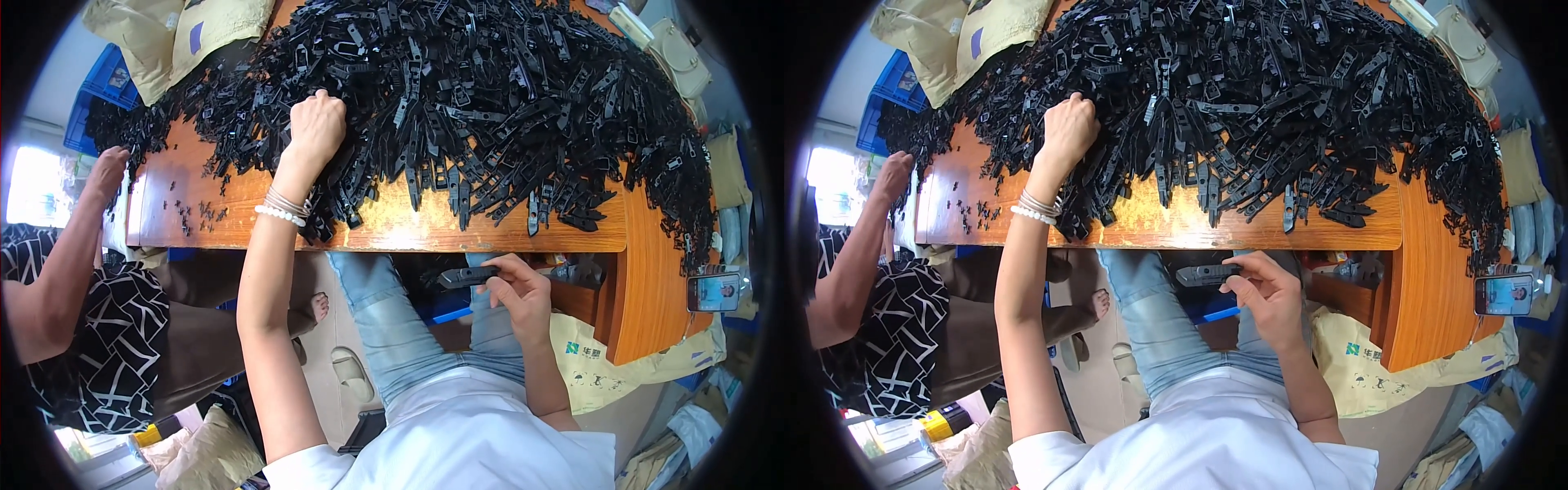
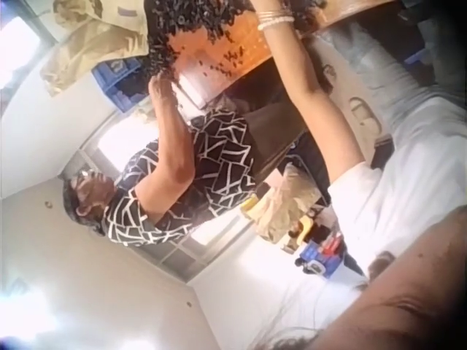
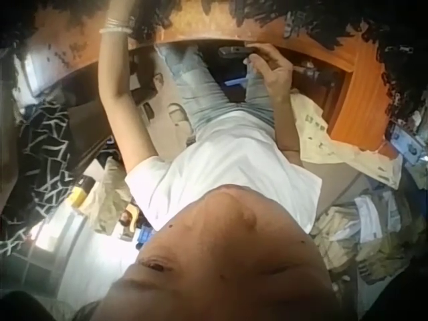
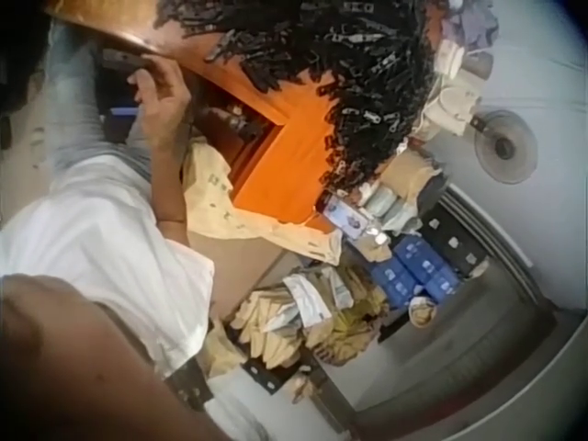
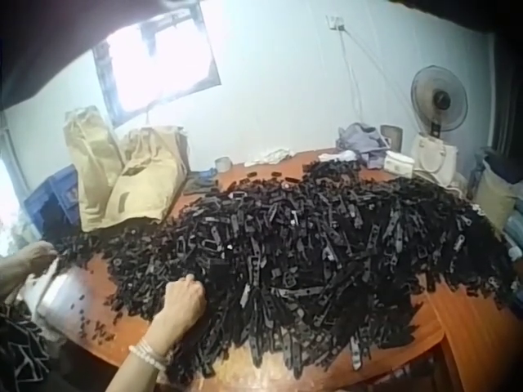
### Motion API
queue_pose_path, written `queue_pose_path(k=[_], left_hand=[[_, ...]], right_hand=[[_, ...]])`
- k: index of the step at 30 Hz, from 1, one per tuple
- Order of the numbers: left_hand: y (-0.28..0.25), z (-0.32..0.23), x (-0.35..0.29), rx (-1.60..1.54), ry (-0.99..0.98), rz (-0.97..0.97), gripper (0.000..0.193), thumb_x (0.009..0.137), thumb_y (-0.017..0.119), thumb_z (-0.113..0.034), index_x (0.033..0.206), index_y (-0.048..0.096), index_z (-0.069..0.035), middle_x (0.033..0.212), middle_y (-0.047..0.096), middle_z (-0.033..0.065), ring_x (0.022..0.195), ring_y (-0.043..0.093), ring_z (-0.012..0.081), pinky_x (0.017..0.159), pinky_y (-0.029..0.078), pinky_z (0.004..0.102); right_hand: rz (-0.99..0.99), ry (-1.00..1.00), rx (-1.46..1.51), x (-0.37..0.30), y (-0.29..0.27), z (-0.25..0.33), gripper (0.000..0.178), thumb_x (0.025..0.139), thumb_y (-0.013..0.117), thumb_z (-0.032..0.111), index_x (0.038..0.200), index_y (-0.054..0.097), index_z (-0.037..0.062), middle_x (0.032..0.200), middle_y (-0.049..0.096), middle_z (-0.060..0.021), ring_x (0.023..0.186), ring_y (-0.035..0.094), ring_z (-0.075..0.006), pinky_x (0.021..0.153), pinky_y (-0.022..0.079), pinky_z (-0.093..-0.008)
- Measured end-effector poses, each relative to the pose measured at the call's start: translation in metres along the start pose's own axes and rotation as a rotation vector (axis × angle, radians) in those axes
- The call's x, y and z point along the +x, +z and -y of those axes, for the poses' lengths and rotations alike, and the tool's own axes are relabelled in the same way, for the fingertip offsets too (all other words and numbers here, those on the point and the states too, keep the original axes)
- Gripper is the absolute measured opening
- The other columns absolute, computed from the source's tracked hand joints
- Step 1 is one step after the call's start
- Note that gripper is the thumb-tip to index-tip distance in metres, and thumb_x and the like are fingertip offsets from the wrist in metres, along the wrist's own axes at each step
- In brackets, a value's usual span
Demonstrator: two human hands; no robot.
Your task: Assembling small black plastic components by hand at a factory workstation.
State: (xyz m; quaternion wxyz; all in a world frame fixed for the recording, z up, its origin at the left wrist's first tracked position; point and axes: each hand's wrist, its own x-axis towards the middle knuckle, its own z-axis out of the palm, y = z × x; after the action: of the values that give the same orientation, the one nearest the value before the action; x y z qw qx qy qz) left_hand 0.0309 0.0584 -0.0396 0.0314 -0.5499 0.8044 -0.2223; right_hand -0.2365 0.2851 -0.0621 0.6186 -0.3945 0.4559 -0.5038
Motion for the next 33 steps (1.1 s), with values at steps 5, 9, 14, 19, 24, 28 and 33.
queue_pose_path(k=[5,9,14,19,24,28,33], left_hand=[[-0.029,-0.017,-0.024,-0.098,-0.071,-0.231,0.009,0.072,0.058,-0.011,0.07,0.061,-0.003,0.078,0.058,0.0101,0.07,0.06,0.0235,0.057,0.048,0.0327],[-0.054,-0.031,-0.056,-0.9,-0.362,-0.486,0.008,0.076,0.061,-0.006,0.081,0.057,-0.001,0.079,0.058,0.0064,0.067,0.056,0.0148,0.058,0.045,0.0263],[-0.068,-0.071,-0.095,-2.178,-0.36,-0.167,0.006,0.082,0.053,-0.005,0.079,0.05,-0.002,0.078,0.063,0.0114,0.058,0.053,0.0088,0.054,0.042,0.0204],[-0.082,-0.122,-0.123,-2.04,-0.485,0.472,0.017,0.082,0.063,-0.014,0.086,0.062,0.003,0.067,0.062,0.0067,0.049,0.053,0.0071,0.043,0.039,0.0188],[-0.088,-0.126,-0.136,-2.037,-0.348,0.434,0.032,0.082,0.062,-0.012,0.109,0.057,0.004,0.078,0.064,0.0071,0.066,0.055,0.0048,0.058,0.044,0.0189],[-0.099,-0.129,-0.146,-1.926,-0.224,0.4,0.041,0.081,0.061,-0.008,0.118,0.048,0.003,0.091,0.063,0.0129,0.077,0.06,0.0132,0.066,0.049,0.0257],[-0.1,-0.131,-0.149,-1.602,-0.077,0.168,0.04,0.077,0.063,-0.005,0.114,0.049,0.003,0.095,0.06,0.0194,0.081,0.063,0.0243,0.068,0.051,0.0302]], right_hand=[[-0.054,0.001,-0.018,-0.001,-0.007,-0.004,0.019,0.079,0.054,-0.002,0.097,0.058,-0.0068,0.085,0.055,-0.0068,0.066,0.057,-0.0107,0.053,0.04,-0.0187],[-0.035,0.03,0.001,0.002,-0.005,-0.004,0.019,0.079,0.054,-0.004,0.097,0.058,-0.007,0.086,0.054,-0.0069,0.062,0.055,-0.01,0.056,0.042,-0.0197],[0.074,-0.043,0.025,0.001,-0.002,-0.001,0.022,0.075,0.055,-0.006,0.097,0.058,-0.0077,0.091,0.055,-0.009,0.07,0.055,-0.0108,0.06,0.045,-0.0216],[0.187,-0.15,-0.095,0.003,0.001,0.01,0.023,0.072,0.058,-0.007,0.096,0.059,-0.0064,0.091,0.057,-0.0103,0.077,0.054,-0.0122,0.063,0.045,-0.0221],[0.046,-0.312,-0.419,0.004,0.007,0.012,0.021,0.072,0.06,-0.005,0.092,0.061,-0.0049,0.085,0.057,-0.0089,0.074,0.055,-0.0127,0.064,0.044,-0.0212],[-0.055,-0.343,-0.429,0.002,0.013,0.007,0.022,0.072,0.061,-0.005,0.093,0.061,-0.0039,0.084,0.057,-0.0083,0.069,0.054,-0.0118,0.06,0.042,-0.0198],[-0.044,-0.556,-0.593,0.011,0.008,0.012,0.027,0.074,0.062,0.005,0.1,0.059,-0.0014,0.088,0.056,-0.0081,0.076,0.053,-0.0161,0.068,0.043,-0.0242]])
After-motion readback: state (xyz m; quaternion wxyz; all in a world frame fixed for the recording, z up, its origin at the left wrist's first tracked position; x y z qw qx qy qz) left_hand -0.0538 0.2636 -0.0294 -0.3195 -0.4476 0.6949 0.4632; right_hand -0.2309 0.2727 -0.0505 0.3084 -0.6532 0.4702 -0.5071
